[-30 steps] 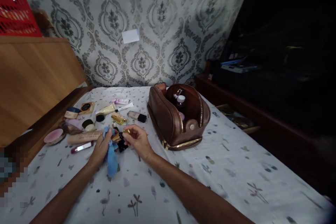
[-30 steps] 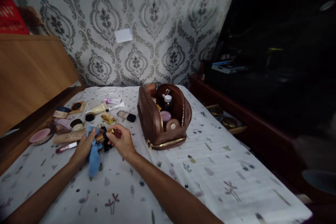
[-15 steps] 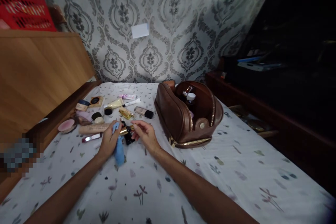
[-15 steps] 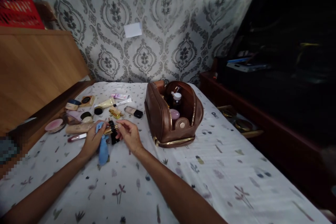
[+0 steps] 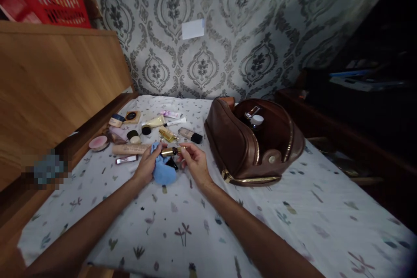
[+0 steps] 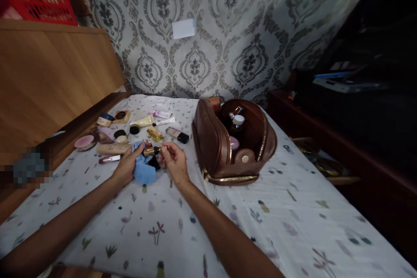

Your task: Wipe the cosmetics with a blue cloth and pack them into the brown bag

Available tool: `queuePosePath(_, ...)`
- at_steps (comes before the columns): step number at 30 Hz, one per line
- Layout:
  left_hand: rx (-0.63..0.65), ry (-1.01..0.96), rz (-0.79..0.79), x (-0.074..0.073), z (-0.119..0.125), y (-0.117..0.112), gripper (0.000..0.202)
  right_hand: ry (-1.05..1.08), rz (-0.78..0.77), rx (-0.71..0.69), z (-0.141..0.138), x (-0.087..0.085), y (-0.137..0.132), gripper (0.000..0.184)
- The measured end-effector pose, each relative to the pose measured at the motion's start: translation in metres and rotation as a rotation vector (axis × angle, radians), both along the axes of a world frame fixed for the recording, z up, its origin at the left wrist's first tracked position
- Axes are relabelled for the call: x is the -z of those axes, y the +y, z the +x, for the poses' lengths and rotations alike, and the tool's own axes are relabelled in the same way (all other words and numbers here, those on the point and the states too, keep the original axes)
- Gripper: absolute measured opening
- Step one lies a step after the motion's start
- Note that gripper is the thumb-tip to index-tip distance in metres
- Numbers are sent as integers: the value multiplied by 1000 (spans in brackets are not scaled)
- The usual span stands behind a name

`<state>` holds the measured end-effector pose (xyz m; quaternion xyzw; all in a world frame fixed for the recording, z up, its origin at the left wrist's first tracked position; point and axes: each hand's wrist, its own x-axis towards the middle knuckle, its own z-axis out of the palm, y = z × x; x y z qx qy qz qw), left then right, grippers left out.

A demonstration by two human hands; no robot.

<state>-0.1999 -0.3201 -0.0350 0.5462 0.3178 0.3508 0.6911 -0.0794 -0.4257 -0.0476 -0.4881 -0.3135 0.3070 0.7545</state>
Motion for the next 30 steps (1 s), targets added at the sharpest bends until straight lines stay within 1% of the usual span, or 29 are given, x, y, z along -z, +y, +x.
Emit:
queuePosePath(2, 53, -28, -53, -3, 0, -2, 57, -38, 1, 33, 0, 0, -1, 43)
queuePosePath(5, 107, -46, -59, -7, -1, -4, 57, -118, -9, 86, -2, 1, -3, 41)
queuePosePath(9, 81, -30, -73, -7, -4, -4, 59, -217, -40, 127, -5, 3, -5, 39)
queuePosePath(13, 40, 24, -30, -5, -5, -3, 59, -293, -83, 170, -5, 2, -6, 33)
queuePosePath(18, 70, 161, 35, -8, -6, -3, 63, -301, -87, 161, -4, 1, -5, 28)
queuePosePath(23, 88, 206, 114, -12, -8, -7, 62, -342, -92, 197, -6, -1, -6, 28)
queuePosePath(27, 119, 226, 114, -11, -9, -6, 63, -482, -83, 246, -8, -8, -9, 23)
queuePosePath(30, 112, 225, 106, -8, -9, -5, 63, -581, -102, 274, -7, -13, -12, 19)
